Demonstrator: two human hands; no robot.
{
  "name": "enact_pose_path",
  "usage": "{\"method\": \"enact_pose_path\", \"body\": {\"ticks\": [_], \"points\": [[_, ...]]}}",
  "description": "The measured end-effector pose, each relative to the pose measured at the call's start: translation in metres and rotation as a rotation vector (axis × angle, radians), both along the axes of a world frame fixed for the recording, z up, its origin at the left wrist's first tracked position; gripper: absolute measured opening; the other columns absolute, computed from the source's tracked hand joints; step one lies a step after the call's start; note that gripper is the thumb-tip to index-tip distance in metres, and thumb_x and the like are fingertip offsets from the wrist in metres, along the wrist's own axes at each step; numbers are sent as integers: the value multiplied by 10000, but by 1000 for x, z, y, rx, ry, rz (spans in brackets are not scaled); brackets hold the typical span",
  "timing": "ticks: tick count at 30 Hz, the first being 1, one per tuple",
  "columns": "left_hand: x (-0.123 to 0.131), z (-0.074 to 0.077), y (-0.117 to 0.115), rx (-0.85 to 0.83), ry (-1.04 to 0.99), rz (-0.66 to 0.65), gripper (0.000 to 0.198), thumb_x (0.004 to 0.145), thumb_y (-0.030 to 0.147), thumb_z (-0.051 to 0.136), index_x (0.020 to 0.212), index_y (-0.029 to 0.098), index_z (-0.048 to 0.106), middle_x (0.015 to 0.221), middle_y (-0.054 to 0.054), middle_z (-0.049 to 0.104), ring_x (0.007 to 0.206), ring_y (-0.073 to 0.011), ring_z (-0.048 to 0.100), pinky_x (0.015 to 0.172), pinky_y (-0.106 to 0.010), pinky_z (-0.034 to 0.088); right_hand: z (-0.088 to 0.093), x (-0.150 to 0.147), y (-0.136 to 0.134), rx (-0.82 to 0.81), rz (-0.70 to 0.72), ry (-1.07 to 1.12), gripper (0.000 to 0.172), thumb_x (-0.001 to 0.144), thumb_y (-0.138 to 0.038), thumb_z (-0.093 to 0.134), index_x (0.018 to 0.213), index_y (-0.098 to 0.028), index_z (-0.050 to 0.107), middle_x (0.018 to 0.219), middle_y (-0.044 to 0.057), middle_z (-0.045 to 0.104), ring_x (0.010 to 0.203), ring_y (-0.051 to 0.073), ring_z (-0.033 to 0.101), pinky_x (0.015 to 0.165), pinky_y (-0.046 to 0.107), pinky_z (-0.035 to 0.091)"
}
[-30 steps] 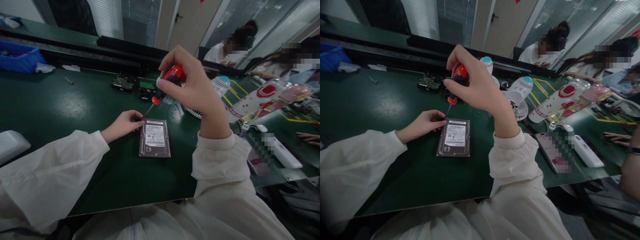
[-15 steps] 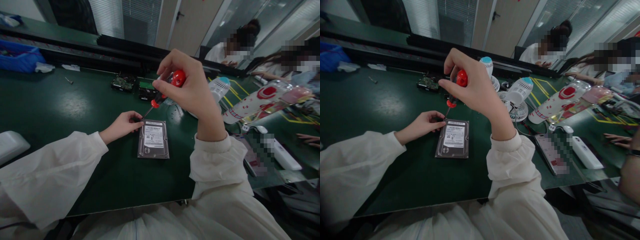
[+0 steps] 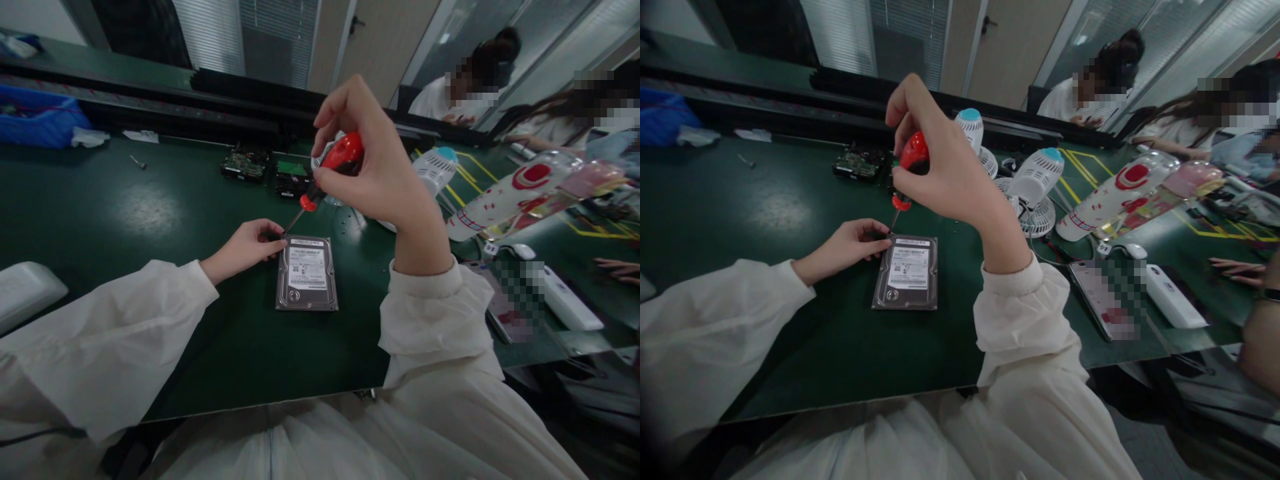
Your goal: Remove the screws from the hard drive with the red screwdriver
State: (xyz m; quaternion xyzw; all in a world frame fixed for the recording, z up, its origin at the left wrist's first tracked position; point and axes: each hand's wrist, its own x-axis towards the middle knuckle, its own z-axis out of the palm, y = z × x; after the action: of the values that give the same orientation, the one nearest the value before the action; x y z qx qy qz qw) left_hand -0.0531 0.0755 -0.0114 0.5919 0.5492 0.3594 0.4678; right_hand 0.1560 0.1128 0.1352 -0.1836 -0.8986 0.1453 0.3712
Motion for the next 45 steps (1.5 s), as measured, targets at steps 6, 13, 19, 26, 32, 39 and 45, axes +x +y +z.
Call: {"method": "enact_pose_path", "body": {"ticks": [6, 13, 19, 26, 32, 39, 45], "points": [[-1, -1, 1, 9, 2, -4, 353, 802, 325, 780, 1084, 147, 664, 1004, -61, 707, 708, -139, 657, 586, -280, 544, 0, 0, 1, -17, -32, 5, 224, 844, -254, 667, 938, -252, 464, 1002, 15, 577, 866, 160, 625, 759, 306, 509], [-3, -1, 0, 13, 15, -19, 369, 817, 344, 772, 1105, 144, 661, 1009, -63, 700, 726, -143, 653, 594, -283, 546, 4, 1, -3, 7, -28, -51, 269, 773, -140, 636, 949, -268, 478, 1026, 26, 584, 922, 190, 622, 780, 333, 525], [-2, -1, -1, 17, -4, -23, 343, 820, 329, 768, 1090, 146, 661, 1013, -64, 704, 729, -142, 658, 597, -282, 546, 2, -2, -1, 6, -79, -8, 193, 839, -253, 666, 916, -254, 489, 1032, 29, 602, 906, 178, 615, 859, 346, 536], [-1, -4, 1, 14, -28, -17, 340, 819, 327, 765, 1084, 145, 656, 971, -54, 701, 684, -127, 643, 571, -268, 528, 3, 0, -2, -9, 9, -60, 283, 755, -131, 639, 965, -264, 503, 1019, 8, 598, 897, 167, 617, 797, 316, 525], [-1, -1, 0, 16, -9, -12, 340, 814, 326, 771, 1082, 147, 664, 994, -59, 701, 712, -135, 649, 588, -270, 536, 2, 1, -1, 36, -11, -26, 202, 857, -252, 693, 973, -242, 528, 1049, 27, 589, 915, 169, 603, 848, 332, 489], [-4, -4, 1, 27, 13, -30, 376, 821, 386, 769, 1108, 164, 670, 1020, -60, 697, 720, -142, 646, 593, -283, 541, 7, 2, -4, 47, -40, -102, 209, 800, -129, 638, 948, -229, 529, 1042, 42, 597, 905, 172, 579, 756, 312, 458], [-5, -7, 2, 28, -5, -26, 380, 809, 382, 780, 1101, 164, 676, 1019, -63, 701, 725, -144, 649, 609, -289, 546, 6, 1, -5, 108, -149, -134, 72, 909, -313, 631, 870, -256, 612, 955, 34, 682, 861, 209, 613, 810, 370, 468]]}}
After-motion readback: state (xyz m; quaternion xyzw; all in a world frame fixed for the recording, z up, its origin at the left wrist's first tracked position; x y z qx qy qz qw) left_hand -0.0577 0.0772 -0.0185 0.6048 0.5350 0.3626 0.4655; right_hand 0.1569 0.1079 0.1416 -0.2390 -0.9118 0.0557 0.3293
